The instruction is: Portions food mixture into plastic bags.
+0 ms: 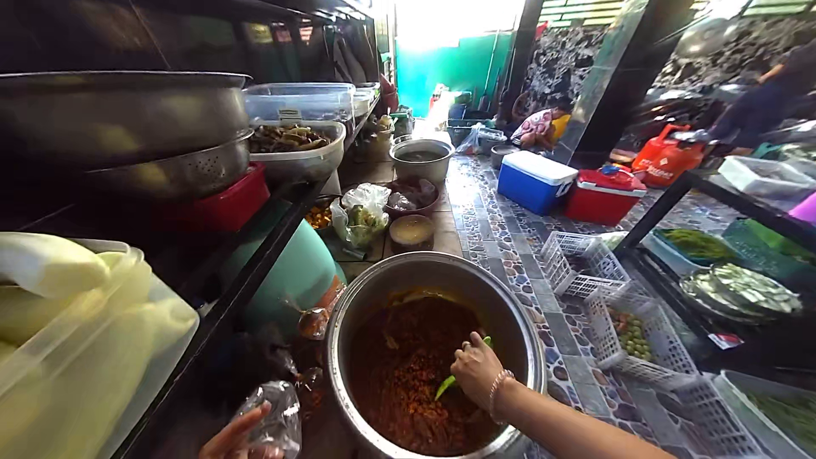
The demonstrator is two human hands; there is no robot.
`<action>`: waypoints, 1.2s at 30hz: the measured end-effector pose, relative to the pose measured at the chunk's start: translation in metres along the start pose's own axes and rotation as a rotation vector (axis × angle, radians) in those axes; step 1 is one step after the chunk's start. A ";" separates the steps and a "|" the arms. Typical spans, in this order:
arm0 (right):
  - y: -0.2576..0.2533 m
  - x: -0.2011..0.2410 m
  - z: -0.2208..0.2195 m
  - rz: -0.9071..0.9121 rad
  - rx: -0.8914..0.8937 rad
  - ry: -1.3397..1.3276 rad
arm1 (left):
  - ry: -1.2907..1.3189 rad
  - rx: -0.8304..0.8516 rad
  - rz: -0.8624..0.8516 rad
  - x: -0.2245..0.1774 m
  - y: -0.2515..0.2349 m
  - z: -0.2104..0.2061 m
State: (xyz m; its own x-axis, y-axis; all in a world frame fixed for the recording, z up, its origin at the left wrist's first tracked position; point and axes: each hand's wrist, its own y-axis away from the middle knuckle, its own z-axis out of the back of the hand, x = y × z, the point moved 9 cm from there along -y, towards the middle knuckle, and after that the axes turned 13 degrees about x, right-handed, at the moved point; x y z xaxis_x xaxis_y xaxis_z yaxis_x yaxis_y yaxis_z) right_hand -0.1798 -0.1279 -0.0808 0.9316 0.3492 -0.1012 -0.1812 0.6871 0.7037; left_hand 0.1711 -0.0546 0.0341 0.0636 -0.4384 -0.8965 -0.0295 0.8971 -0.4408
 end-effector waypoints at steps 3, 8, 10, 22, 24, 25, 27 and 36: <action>0.029 0.001 0.031 0.042 -0.241 -0.012 | -0.001 -0.019 0.055 0.003 -0.007 0.003; 0.014 0.006 0.001 0.118 -0.102 -0.041 | -0.094 -0.020 0.131 -0.005 -0.018 -0.009; 0.009 0.016 -0.026 0.150 0.027 -0.145 | -0.174 0.011 0.102 -0.008 -0.027 -0.018; -0.037 -0.021 -0.068 0.342 0.228 -1.204 | 0.018 0.537 0.362 0.049 -0.103 -0.117; -0.035 -0.038 -0.052 0.330 0.092 -1.239 | -0.112 0.684 0.479 0.075 -0.111 -0.127; -0.034 -0.048 -0.043 0.308 0.014 -1.241 | -0.179 0.746 0.543 0.092 -0.111 -0.132; -0.030 -0.069 -0.021 0.249 -0.110 -1.187 | -0.252 0.851 0.631 0.119 -0.107 -0.148; 0.028 -0.059 0.090 0.033 -0.030 -0.552 | 0.137 0.699 0.446 0.108 -0.096 -0.198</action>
State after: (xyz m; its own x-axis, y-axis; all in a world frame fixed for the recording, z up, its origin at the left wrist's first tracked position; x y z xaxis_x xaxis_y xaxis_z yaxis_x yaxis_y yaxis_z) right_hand -0.2113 -0.1868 0.0079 0.9506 -0.0095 0.3102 -0.2145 0.7022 0.6789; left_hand -0.0170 -0.1984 -0.0290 0.0696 0.0034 -0.9976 0.6043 0.7955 0.0449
